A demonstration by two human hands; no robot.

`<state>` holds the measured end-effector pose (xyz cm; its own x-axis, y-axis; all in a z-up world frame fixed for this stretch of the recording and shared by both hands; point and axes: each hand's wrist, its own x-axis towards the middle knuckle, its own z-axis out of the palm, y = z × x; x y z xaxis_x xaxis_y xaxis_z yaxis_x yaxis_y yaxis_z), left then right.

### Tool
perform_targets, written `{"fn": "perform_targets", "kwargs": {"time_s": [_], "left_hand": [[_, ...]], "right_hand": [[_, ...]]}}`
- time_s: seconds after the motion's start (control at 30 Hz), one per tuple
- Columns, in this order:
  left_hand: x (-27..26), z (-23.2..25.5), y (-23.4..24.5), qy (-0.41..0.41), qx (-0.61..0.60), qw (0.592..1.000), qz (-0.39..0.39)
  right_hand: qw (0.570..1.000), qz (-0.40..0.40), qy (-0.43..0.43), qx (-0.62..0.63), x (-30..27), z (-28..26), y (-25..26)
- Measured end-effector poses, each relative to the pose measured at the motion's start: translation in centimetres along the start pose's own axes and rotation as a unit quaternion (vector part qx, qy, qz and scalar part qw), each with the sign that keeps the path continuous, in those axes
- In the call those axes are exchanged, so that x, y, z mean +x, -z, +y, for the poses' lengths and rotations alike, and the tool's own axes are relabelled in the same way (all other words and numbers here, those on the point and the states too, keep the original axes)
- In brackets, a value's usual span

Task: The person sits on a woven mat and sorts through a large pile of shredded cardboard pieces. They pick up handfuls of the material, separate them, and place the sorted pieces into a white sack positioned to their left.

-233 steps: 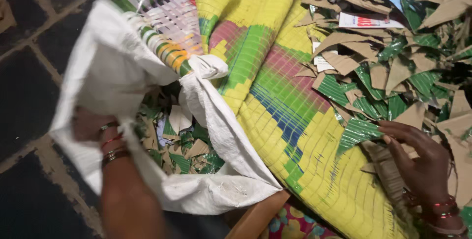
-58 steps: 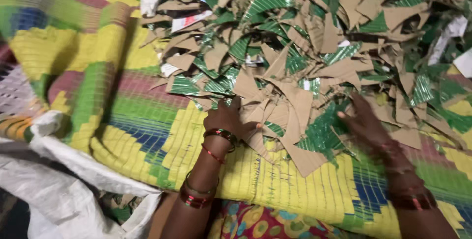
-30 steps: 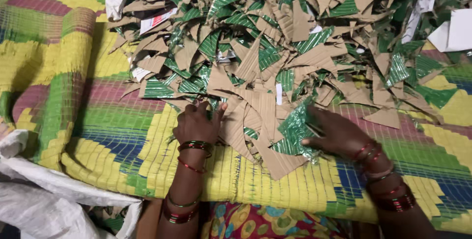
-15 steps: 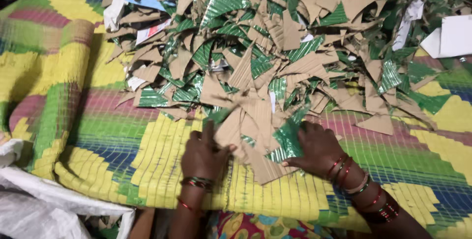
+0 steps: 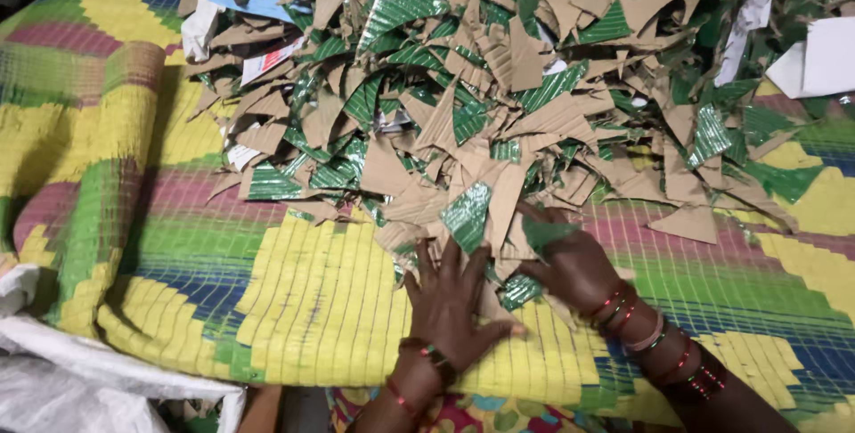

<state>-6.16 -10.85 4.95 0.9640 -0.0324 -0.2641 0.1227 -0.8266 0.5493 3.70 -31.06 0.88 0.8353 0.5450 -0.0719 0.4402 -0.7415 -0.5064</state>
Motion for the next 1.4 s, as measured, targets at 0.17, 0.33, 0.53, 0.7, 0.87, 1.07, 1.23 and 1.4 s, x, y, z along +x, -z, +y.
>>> {"fn": "perform_targets", "kwargs": {"time_s": [0.17,0.33,0.53,0.7,0.87,1.07,1.23,1.4], "left_hand": [[0.8,-1.9,-1.3,0.089,-0.050,0.991,0.089],[1.9,-6.4,-1.2,0.016,-0.127,0.957,0.260],[2.2,-4.0,-2.3,-0.038,-0.066,0.981,0.181],[1.8,-3.0,-2.5,-0.056,-0.067,0.985,0.148],[1.7,-3.9,-2.1,-0.032,-0.161,0.976,0.146],[1.2,-3.9,-2.4,-0.194,-0.218,0.900,0.323],[1.4,-4.3,-2.8,-0.159,-0.280,0.906,0.276],[1.1,-3.9,-2.1,-0.131,-0.285,0.912,0.263]], "right_hand": [[0.995,0.040,0.076,0.051,0.8,2.3,-0.3],[0.994,0.031,0.058,0.082,1.1,3.9,-0.1],[0.979,-0.012,-0.172,0.112,1.2,1.4,0.5],[0.992,0.081,0.022,0.096,0.7,-0.5,0.2],[0.986,0.101,0.088,0.098,0.7,-1.8,1.4],[0.974,0.179,0.121,0.068,0.1,-2.6,1.7],[0.953,0.248,0.146,0.095,-0.5,-2.4,1.4],[0.940,0.301,0.145,0.073,-0.6,-2.1,1.0]]}}
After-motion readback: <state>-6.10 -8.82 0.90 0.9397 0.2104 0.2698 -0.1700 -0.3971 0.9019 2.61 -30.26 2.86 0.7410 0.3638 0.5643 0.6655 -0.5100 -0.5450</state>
